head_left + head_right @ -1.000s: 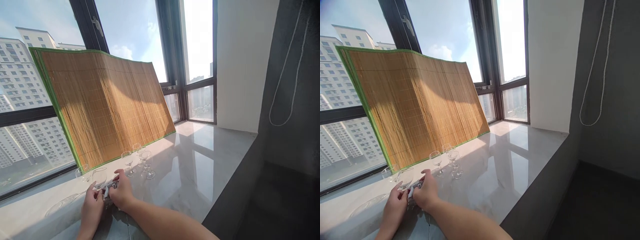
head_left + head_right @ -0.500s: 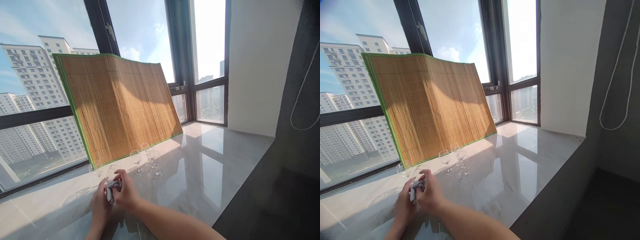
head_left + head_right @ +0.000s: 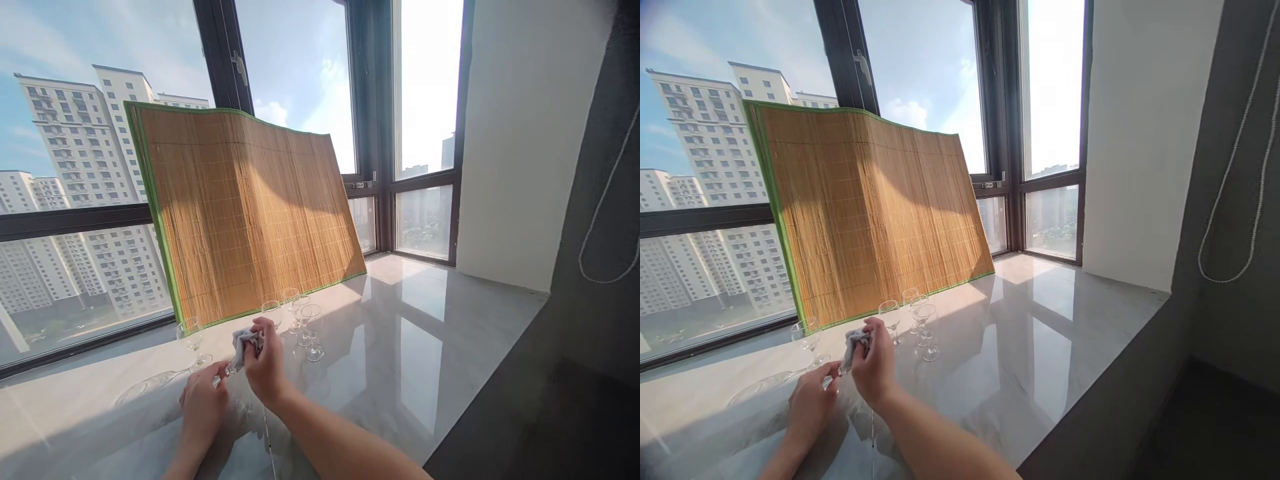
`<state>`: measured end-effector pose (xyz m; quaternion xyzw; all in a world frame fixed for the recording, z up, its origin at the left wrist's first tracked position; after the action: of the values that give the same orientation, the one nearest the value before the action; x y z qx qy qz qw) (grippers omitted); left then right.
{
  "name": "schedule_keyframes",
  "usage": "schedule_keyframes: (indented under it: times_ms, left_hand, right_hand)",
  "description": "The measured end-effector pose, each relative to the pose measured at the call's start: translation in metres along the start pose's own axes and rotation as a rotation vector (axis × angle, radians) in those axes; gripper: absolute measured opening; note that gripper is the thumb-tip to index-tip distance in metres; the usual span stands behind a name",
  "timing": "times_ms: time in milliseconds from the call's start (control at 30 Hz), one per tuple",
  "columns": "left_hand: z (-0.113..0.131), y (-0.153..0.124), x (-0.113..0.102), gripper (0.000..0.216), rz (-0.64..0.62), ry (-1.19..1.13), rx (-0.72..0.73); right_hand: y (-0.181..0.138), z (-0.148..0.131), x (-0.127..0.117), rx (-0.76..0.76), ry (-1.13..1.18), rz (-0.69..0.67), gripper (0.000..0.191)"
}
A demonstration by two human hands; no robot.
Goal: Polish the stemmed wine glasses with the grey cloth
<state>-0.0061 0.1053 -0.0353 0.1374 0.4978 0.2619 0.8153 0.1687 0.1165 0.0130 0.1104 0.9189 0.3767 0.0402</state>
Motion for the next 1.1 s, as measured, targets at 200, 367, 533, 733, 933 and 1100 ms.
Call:
schedule_keyframes:
  times_ms: [200, 367, 533, 733, 933, 1100]
  left_hand:
    - [-0.008, 0.003, -0.003, 0.031, 0.008, -0.092, -0.064]
    - [-0.015, 0.005, -0.007, 0.025, 0.080, -0.240, -0.126]
    - [-0.016, -0.001, -0.013, 0.027, 0.126, -0.424, -0.218]
    - [-0.002, -0.005, -0.008, 0.026, 0.038, -0.450, -0.167]
    - [0.007, -0.008, 0.006, 0.027, -0.111, -0.480, -0.111]
    - [0.015, -0.010, 0.007, 0.027, -0.133, -0.502, 0.007]
  right_hand:
    - [0.008, 0.023, -0.009, 0.162, -0.014, 0.081, 0.041]
    - [0.007, 0.029, -0.005, 0.260, 0.037, 0.024, 0.039]
    - [0.000, 0.040, 0.000, 0.350, 0.088, -0.033, 0.042]
    - [-0.014, 0.048, 0.013, 0.436, -0.020, -0.182, 0.040]
    - [-0.016, 0.031, 0.016, 0.388, 0.017, -0.202, 0.042]
    - [-0.017, 0.016, 0.017, 0.313, 0.057, -0.184, 0.042]
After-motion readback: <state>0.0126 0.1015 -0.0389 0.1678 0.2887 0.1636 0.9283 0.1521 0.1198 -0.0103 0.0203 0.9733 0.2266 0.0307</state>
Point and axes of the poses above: each hand's wrist, its own y-axis towards the middle knuckle, its own x-axis out of the palm, z = x × y, the point moved 7 cm from there along y, towards the middle knuckle, and after that the axes turned 7 degrees about -y, right-handed, at the moved point
